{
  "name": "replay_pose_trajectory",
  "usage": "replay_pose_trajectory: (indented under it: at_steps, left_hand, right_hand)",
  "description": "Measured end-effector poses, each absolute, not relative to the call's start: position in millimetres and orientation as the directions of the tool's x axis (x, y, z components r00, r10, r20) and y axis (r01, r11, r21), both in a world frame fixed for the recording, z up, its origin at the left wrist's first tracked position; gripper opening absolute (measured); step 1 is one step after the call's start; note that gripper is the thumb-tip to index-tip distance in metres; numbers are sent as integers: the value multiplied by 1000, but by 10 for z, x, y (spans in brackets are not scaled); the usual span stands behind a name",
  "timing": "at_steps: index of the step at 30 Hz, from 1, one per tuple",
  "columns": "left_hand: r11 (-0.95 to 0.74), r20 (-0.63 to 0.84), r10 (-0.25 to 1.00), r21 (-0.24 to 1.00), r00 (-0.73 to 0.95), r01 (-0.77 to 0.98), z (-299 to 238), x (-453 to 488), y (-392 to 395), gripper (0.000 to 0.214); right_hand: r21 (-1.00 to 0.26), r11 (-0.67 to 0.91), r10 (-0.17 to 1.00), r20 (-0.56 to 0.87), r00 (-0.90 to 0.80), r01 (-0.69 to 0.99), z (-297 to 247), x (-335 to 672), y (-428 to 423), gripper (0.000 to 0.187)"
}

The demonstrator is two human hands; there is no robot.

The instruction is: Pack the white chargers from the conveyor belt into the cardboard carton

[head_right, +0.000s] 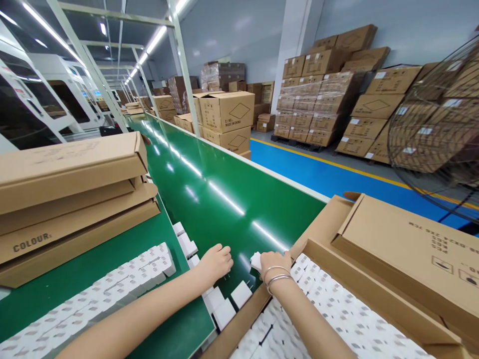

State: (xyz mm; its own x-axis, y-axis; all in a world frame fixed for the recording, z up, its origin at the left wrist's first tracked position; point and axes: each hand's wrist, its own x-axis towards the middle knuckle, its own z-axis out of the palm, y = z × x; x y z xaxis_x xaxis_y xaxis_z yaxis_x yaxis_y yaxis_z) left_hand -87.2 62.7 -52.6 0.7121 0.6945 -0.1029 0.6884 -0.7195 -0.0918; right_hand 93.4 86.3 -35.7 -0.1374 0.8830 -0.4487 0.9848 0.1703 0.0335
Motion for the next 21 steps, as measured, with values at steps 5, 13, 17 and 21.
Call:
replay_pose_trajectory:
  at_steps: [5,13,17,21]
  left_hand:
    - [-657,-152,745,-1,650,754,-495,-742,584,14]
    - [-284,-94,900,615,426,736,66,-1006,520,29]
    - [411,-339,882,893,327,-184,200,-943,231,57]
    - [676,-454,737,477,501,-561,174,-735,-82,50]
  right_hand:
    - [43,174,893,-429,-139,984,-333,892,871,26]
    - [-363,319,887,-212,-411,875,-21,1283,503,30]
    - [-820,237,902,-13,-431,521,-82,1485,35,36]
    - [-925,245,915,122,-383,292,-164,1431,-228,34]
